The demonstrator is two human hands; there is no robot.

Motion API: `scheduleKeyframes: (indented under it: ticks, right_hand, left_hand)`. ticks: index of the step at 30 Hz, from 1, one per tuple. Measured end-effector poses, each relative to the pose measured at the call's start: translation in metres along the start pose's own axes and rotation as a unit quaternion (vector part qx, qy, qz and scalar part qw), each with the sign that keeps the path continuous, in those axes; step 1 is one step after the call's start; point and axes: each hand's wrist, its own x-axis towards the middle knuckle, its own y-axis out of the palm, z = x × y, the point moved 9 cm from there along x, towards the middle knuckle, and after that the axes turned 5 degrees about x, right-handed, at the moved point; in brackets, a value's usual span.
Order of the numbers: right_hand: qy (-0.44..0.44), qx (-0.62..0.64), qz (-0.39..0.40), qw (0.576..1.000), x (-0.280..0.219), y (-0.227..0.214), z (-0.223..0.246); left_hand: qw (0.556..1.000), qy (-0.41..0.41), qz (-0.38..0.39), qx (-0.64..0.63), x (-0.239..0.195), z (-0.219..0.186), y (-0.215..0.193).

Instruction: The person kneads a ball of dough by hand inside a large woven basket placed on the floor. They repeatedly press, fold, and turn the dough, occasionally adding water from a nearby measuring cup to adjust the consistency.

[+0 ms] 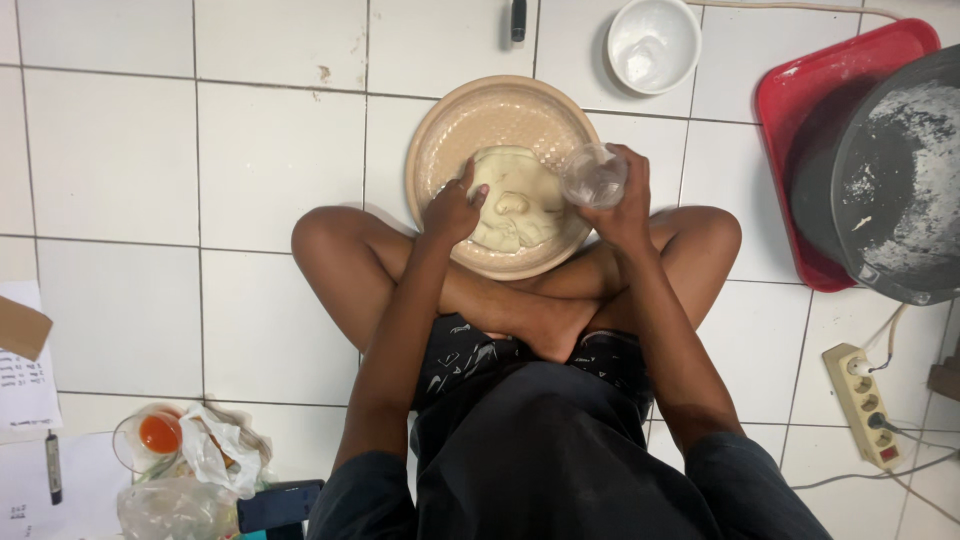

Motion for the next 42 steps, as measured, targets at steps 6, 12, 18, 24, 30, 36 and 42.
scheduleKeyframes:
  ticks: [6,12,18,24,30,36,42]
  right_hand:
    - [-0.02,-0.092,0.079,0.992,-0.003,0.036,0.029]
    - [-0.056,-0.159,0.115,0.979,-0.01,0.053,0.031]
    - [-0.04,-0.207,0.142,0.967,-0.016,0.066,0.035]
    - [-0.027,-0.223,0.161,0.961,-0.017,0.075,0.035]
    - [-0.028,-0.235,0.184,0.954,-0.019,0.08,0.039]
    - [-0.018,-0.24,0.191,0.952,-0.021,0.083,0.04]
    - [-0.037,-0.219,0.177,0.959,-0.022,0.084,0.044]
  left_hand:
    - [1.0,0.007,-0.012,-0.008,-0.007,-0.002,-0.006]
    - [0.999,0.015,-0.011,-0.027,0.002,0.004,0.001]
    - [0.999,0.022,-0.017,-0.041,0.005,0.006,0.003]
    - [0.999,0.023,-0.019,-0.044,0.009,0.007,0.006]
    - [0.999,0.023,-0.023,-0.038,0.006,0.005,0.002]
    - [0.999,0.022,-0.022,-0.041,0.0,0.001,-0.003]
    - [0.998,0.026,-0.026,-0.042,-0.002,-0.001,-0.007]
